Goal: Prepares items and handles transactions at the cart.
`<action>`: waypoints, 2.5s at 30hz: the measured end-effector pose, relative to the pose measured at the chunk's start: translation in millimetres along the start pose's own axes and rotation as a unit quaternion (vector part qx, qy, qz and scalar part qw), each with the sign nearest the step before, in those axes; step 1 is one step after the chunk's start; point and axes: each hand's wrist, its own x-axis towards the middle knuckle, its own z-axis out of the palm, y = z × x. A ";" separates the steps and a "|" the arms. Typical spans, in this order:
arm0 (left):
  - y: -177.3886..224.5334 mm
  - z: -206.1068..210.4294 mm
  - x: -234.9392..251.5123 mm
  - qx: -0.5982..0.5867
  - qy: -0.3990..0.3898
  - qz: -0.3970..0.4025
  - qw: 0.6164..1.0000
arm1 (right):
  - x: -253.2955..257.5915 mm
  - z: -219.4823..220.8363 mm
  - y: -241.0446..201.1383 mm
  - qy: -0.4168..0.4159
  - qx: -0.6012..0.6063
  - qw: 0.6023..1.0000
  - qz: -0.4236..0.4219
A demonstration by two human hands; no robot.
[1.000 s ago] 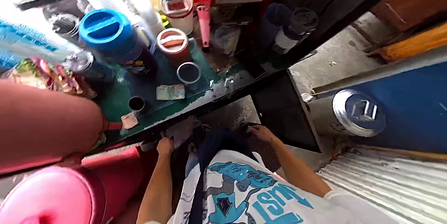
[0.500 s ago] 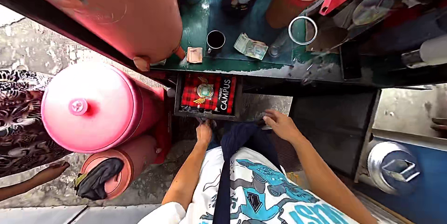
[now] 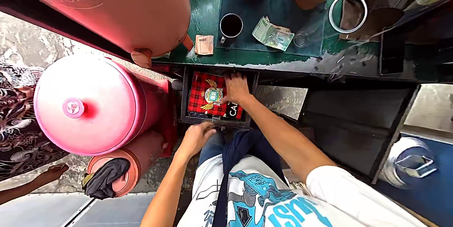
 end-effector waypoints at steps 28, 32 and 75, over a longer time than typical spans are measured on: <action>9.5 -137.2 -168.5 0.291 0.206 0.123 0.926 | 29.4 18.8 13.5 0.038 0.018 0.957 -0.286; 0.0 -128.8 -168.8 0.298 0.219 0.103 0.923 | 29.6 11.2 1.2 0.150 0.039 0.973 -0.168; 11.6 41.7 -12.7 -0.142 0.263 -0.124 0.946 | -324.8 -40.4 125.7 -0.026 0.754 0.635 -0.166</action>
